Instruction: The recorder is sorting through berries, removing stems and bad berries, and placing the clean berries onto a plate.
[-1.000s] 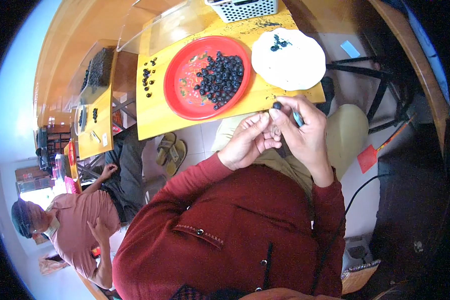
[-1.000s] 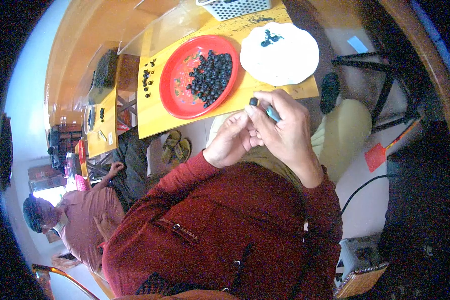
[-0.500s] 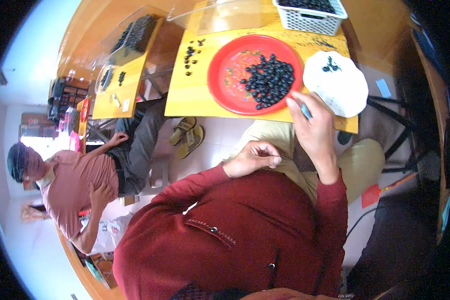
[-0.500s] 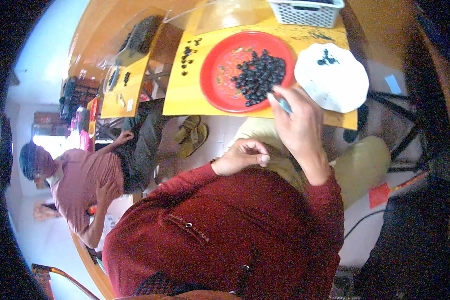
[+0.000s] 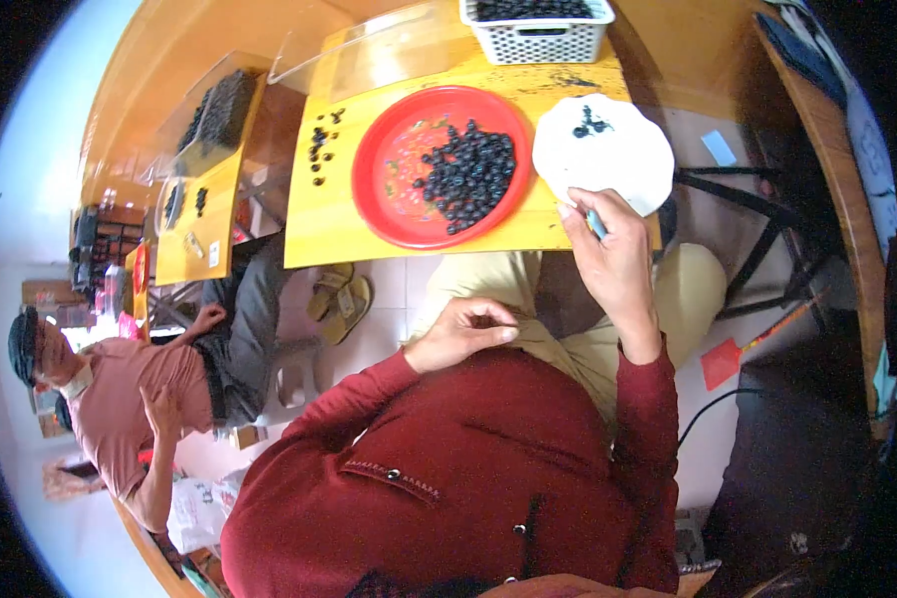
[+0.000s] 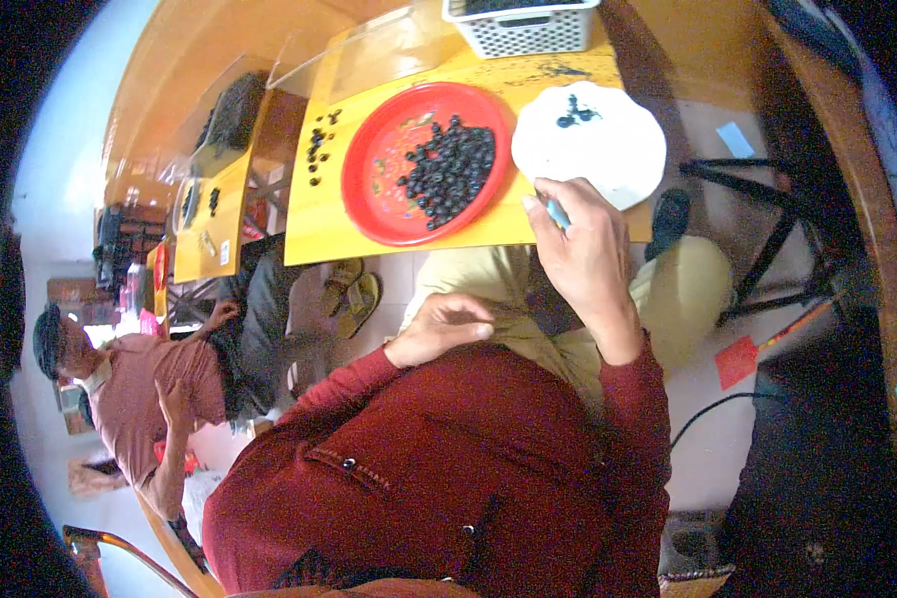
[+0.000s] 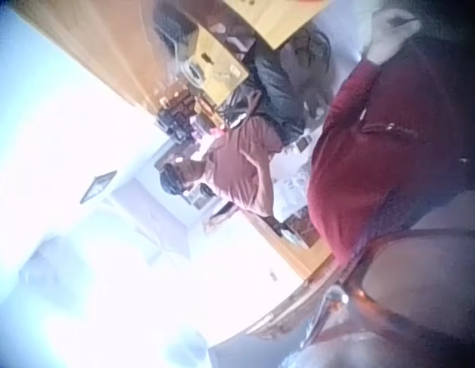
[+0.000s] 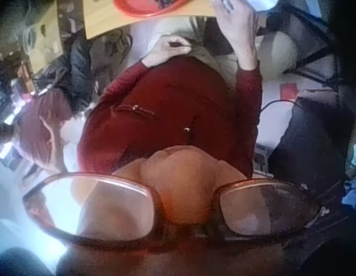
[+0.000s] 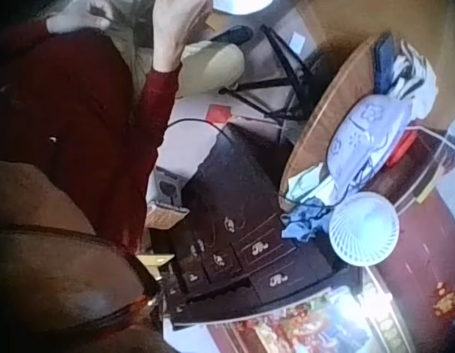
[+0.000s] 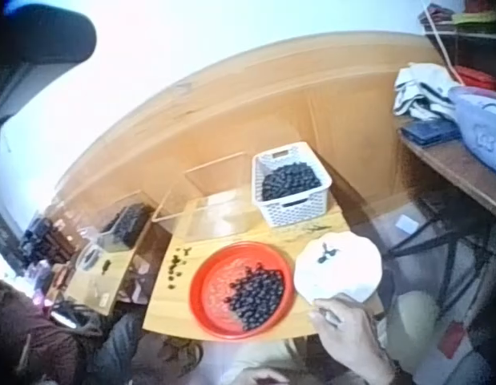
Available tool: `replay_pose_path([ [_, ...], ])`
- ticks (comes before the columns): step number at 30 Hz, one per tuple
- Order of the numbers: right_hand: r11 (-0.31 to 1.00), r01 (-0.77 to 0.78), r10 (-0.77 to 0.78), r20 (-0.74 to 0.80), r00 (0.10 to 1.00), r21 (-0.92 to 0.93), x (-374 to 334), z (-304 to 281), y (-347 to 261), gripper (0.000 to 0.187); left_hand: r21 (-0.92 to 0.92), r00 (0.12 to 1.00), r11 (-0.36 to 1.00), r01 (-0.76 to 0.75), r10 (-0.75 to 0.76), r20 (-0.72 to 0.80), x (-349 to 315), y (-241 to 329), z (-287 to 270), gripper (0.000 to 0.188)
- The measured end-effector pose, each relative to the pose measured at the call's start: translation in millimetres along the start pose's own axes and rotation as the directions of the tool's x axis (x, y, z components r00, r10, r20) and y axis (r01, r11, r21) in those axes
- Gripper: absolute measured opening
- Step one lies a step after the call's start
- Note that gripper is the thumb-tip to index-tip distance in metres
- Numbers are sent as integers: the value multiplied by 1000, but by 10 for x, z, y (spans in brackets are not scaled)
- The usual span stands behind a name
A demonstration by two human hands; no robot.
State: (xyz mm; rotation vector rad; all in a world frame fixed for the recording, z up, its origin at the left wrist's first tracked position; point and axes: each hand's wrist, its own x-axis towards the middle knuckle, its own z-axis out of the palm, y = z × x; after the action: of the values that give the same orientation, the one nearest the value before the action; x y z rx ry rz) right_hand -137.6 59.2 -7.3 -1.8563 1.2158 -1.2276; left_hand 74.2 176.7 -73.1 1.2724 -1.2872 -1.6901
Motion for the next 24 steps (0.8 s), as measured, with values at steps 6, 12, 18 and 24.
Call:
replay_pose_path([
  [6, 962, -41, 35, -29, 999, -272, 367, -312, 386, 24, -4, 999, 1000, 17, -17, 40, 83, -64, 26, 11],
  [12, 871, -20, 65, 74, 995, -492, 818, -276, 637, 31, 26, 997, 999, -28, 26, 71, 172, -74, 57, 9],
  [18, 767, -52, 179, 135, 974, -640, 953, -85, 721, 30, 4, 995, 999, -44, 43, 85, 180, -73, 25, 9],
  [24, 723, -21, 177, 155, 972, -691, 967, -56, 687, 19, 17, 994, 998, -64, 63, 88, 188, -92, -8, 8],
])
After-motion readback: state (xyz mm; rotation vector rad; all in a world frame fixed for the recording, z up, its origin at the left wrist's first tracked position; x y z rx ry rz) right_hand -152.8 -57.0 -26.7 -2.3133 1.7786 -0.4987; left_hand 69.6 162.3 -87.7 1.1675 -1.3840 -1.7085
